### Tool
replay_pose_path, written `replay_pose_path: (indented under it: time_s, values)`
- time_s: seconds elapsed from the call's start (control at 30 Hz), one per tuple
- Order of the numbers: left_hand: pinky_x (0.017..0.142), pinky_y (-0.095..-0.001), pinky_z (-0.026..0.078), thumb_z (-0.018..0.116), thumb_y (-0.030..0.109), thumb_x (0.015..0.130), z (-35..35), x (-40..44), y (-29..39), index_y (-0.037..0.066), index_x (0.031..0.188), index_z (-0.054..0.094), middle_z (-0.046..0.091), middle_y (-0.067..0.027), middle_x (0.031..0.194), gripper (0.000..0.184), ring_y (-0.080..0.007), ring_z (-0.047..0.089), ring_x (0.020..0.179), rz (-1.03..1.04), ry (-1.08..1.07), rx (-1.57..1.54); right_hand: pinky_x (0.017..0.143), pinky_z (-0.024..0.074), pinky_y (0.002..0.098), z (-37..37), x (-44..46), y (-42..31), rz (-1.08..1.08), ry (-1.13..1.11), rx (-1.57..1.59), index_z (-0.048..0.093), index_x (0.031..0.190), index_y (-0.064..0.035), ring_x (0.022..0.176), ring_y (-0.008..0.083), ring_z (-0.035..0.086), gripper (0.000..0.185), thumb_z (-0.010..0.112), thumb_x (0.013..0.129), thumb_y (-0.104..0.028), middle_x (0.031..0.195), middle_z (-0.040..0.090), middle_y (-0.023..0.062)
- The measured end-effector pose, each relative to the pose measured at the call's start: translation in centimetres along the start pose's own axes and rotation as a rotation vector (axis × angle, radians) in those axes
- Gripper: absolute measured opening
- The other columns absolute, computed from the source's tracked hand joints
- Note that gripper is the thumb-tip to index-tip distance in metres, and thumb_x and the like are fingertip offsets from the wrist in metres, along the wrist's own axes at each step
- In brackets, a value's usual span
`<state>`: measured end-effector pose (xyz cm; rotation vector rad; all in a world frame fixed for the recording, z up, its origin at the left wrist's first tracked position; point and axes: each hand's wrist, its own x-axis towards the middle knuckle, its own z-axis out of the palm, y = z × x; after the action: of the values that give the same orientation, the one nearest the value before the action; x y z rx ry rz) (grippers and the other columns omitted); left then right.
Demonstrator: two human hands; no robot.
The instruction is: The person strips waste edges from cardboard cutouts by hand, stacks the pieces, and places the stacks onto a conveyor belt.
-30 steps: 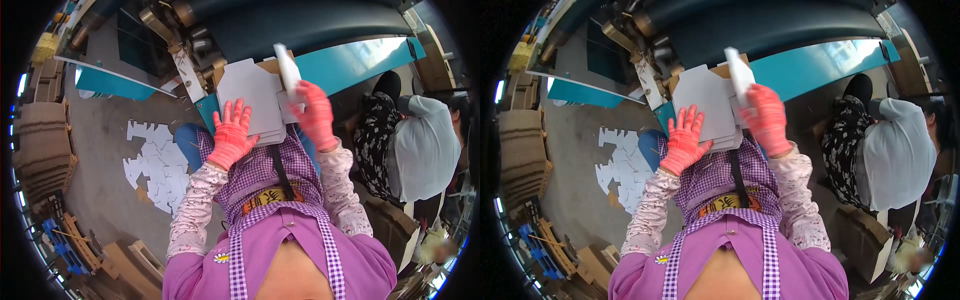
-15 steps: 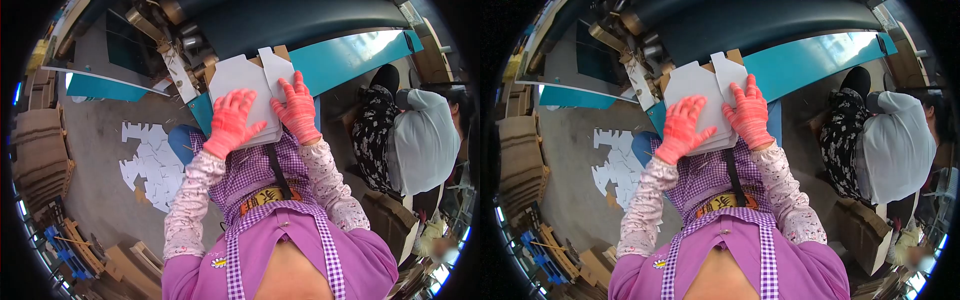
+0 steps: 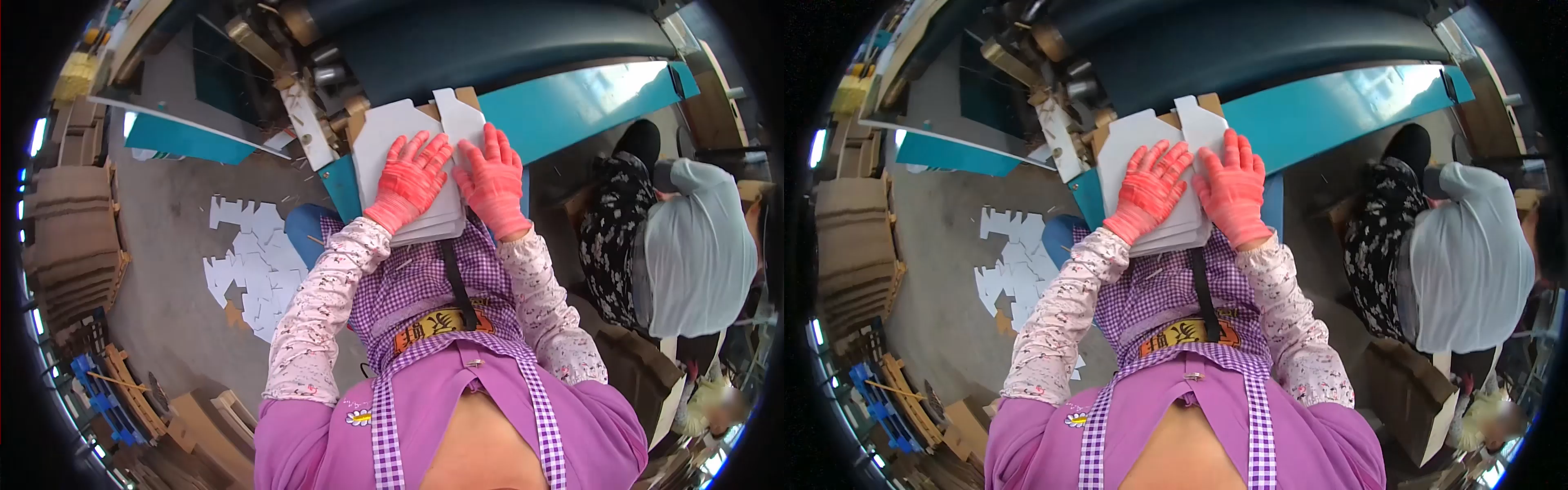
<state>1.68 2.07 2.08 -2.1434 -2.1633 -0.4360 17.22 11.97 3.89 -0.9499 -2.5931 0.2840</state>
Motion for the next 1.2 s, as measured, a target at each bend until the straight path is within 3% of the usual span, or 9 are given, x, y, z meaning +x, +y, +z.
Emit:
replay_pose_path:
  time_s: [0.17,0.3,0.43,0.6,0.73,0.9,0.97,1.1,1.2]
  values:
    - [0.107,-0.0389,0.038,0.059,0.024,0.089,-5.6,3.0,-4.7,0.011,0.13,0.057,0.055,-0.0131,0.135,0.043,-0.0277,0.05,0.125,-0.103,-0.127,-0.586,0.103,0.0336,0.0517,0.4,0.7,-0.7,-0.172,0.08,-0.016,0.057,0.115,-0.01,0.123,0.028,0.049,0.036,0.064,0.082,-0.02,0.13,0.054,0.0103]
    - [0.076,-0.0396,0.057,0.06,0.029,0.095,-20.2,8.9,-19.6,0.006,0.091,0.058,0.068,-0.0109,0.093,0.024,-0.0255,0.067,0.087,-0.379,0.782,-1.68,0.105,0.034,0.0483,0.0,0.4,-0.8,-0.143,0.044,0.017,0.058,0.119,-0.0109,0.124,0.0298,0.049,0.036,0.064,0.085,-0.02,0.133,0.054,0.0103]
    - [0.073,-0.0439,0.061,0.064,0.02,0.09,-27.4,12.1,-29.8,-0.004,0.099,0.054,0.062,-0.0154,0.103,0.028,-0.0313,0.064,0.083,-0.485,1.559,-1.814,0.104,0.0351,0.0477,0.3,0.8,-0.7,-0.154,0.077,-0.026,0.058,0.118,-0.0108,0.122,0.0302,0.051,0.036,0.065,0.084,-0.019,0.131,0.055,0.0106]
    - [0.084,-0.0412,0.056,0.057,0.01,0.091,-24.0,2.6,-13.4,-0.006,0.113,0.057,0.063,-0.0147,0.11,0.027,-0.0258,0.063,0.1,-0.399,1.198,-1.551,0.1,0.0384,0.0458,-0.1,0.6,-1.1,-0.173,0.079,0.057,0.06,0.114,-0.0086,0.12,0.0307,0.052,0.032,0.063,0.085,-0.019,0.129,0.056,0.013]
    - [0.099,-0.0397,0.046,0.052,0.012,0.092,-9.2,-4.8,-1.2,0.005,0.138,0.045,0.05,-0.0143,0.137,0.047,-0.0315,0.053,0.121,-0.605,0.686,-0.581,0.094,0.0426,0.0441,-2.3,-2.9,-2.5,-0.216,-0.16,0.191,0.06,0.116,-0.0071,0.114,0.0323,0.055,0.036,0.066,0.084,-0.024,0.121,0.06,0.0131]
    - [0.112,-0.0536,0.025,0.051,0.01,0.088,-1.1,-6.4,0.9,0.02,0.149,0.035,0.031,-0.011,0.155,0.064,-0.0382,0.032,0.139,-0.229,-0.033,0.175,0.089,0.0494,0.0393,-4.4,-0.9,2.9,0.368,0.365,-0.082,0.058,0.12,-0.0029,0.103,0.0282,0.061,0.041,0.071,0.085,-0.019,0.11,0.065,0.0146]
    - [0.112,-0.0602,0.018,0.051,0.01,0.086,-1.7,-5.9,0.5,0.026,0.15,0.033,0.026,-0.0106,0.157,0.068,-0.0399,0.026,0.142,-0.194,-0.097,0.157,0.088,0.0504,0.0343,-1.1,0.1,6.8,0.571,0.157,1.061,0.057,0.12,-0.0009,0.099,0.0221,0.063,0.037,0.071,0.087,-0.011,0.108,0.065,0.0144]
    - [0.109,-0.068,0.017,0.065,0.019,0.079,-7.2,-3.8,0.5,0.031,0.151,0.031,0.018,-0.0082,0.16,0.08,-0.0415,0.016,0.145,-0.238,-0.527,0.027,0.094,0.0485,0.0391,-4.1,1.4,0.6,-0.153,0.198,0.346,0.063,0.109,-0.007,0.114,0.0299,0.059,0.03,0.072,0.08,-0.007,0.127,0.06,0.0153]
    - [0.11,-0.0672,0.011,0.071,0.038,0.075,-8.2,-2.9,0.4,0.027,0.148,0.036,0.017,-0.0081,0.16,0.082,-0.0381,0.014,0.146,-0.259,-0.541,-0.036,0.102,0.0414,0.0451,-2.2,0.9,-1.3,-0.083,-0.043,0.007,0.064,0.11,-0.0111,0.128,0.0395,0.045,0.038,0.076,0.075,-0.02,0.141,0.047,0.0199]
